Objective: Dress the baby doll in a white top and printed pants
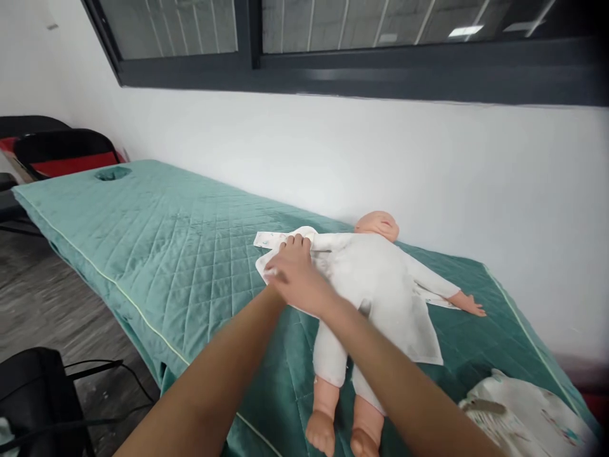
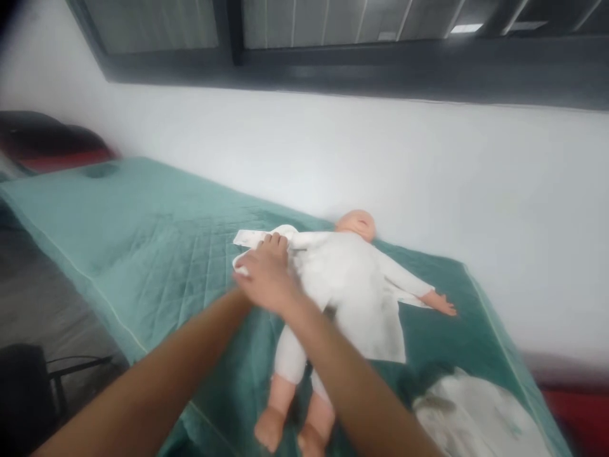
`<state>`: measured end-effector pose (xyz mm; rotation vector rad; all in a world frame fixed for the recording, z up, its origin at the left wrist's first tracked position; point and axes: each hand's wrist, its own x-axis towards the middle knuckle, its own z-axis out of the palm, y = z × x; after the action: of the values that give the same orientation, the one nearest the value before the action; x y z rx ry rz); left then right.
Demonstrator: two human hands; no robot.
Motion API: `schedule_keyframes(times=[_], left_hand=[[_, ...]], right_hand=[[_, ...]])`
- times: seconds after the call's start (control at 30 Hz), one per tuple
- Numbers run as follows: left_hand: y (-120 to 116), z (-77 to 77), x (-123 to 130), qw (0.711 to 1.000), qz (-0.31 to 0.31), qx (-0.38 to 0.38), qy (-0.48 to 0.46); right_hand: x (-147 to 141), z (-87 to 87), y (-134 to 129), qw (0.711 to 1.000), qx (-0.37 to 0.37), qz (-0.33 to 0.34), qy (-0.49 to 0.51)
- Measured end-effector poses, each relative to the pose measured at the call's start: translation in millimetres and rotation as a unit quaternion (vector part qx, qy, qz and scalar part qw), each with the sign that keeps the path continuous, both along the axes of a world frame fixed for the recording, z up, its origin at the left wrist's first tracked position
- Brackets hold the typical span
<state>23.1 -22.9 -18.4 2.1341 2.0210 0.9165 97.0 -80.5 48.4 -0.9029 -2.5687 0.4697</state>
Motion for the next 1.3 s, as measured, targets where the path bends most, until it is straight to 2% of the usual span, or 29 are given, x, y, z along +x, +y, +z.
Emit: schedule_keyframes(times=[0.07, 0.2, 0.3, 0.37, 0.4, 0.53, 0.6, 0.67, 0.77, 0.83, 0.9, 0.97, 1.03, 1.1, 1.2, 1.3], left_hand=[[0, -0.2, 1, 0.999, 0.007, 0.0, 0.046], [1, -1.5, -1, 0.993, 0.018, -0.004, 0.117], [2, -2.8, -1, 0.989, 0.027, -0.006, 0.145], [3, -3.2, 0, 0.987, 0.029, -0.007, 0.158], [3, -3.1, 0, 0.986, 0.028, -0.008, 0.164], [1, -1.9, 1, 0.983, 0.022, -0.007, 0.182], [1, -1.9, 2, 0.982, 0.022, -0.006, 0.185], [2, -2.8, 1, 0.982, 0.025, -0.01, 0.187], [4, -4.8, 0, 0.982, 0.028, -0.016, 0.187], [4, -5.5, 0, 0.982, 0.026, -0.018, 0.187], [4, -5.3, 0, 0.982, 0.025, -0.017, 0.188], [2, -4.5, 0, 0.982, 0.025, -0.015, 0.189], [1, -4.0, 0, 0.981, 0.027, -0.013, 0.19], [2, -4.2, 0, 0.981, 0.029, -0.013, 0.191], [4, -5.5, 0, 0.981, 0.031, -0.016, 0.191], [5, -6.2, 0, 0.981, 0.033, -0.017, 0.192]], right_hand=[[-17, 3.6, -35, 0.993, -0.053, 0.108, -0.013], [-22, 24.6, -89, 0.977, -0.113, 0.151, 0.095], [-12, 41.8, -106, 0.95, -0.153, 0.223, 0.155], [-6, 45.8, -106, 0.943, -0.166, 0.24, 0.157], [-3, 45.2, -103, 0.949, -0.163, 0.223, 0.149], [8, 38.4, -86, 0.983, -0.139, 0.059, 0.108], [16, 43.7, -85, 0.982, -0.154, 0.036, 0.099], [25, 57.8, -90, 0.972, -0.198, 0.085, 0.093], [37, 82.2, -98, 0.93, -0.295, 0.203, 0.085], [42, 88.7, -98, 0.907, -0.342, 0.233, 0.081], [41, 83.5, -95, 0.921, -0.325, 0.202, 0.078], [37, 70.7, -91, 0.955, -0.252, 0.136, 0.074], [32, 59.0, -91, 0.978, -0.18, 0.085, 0.07], [30, 56.5, -97, 0.983, -0.147, 0.085, 0.067], [34, 72.2, -110, 0.963, -0.182, 0.184, 0.073], [42, 91.7, -118, 0.912, -0.277, 0.289, 0.092]])
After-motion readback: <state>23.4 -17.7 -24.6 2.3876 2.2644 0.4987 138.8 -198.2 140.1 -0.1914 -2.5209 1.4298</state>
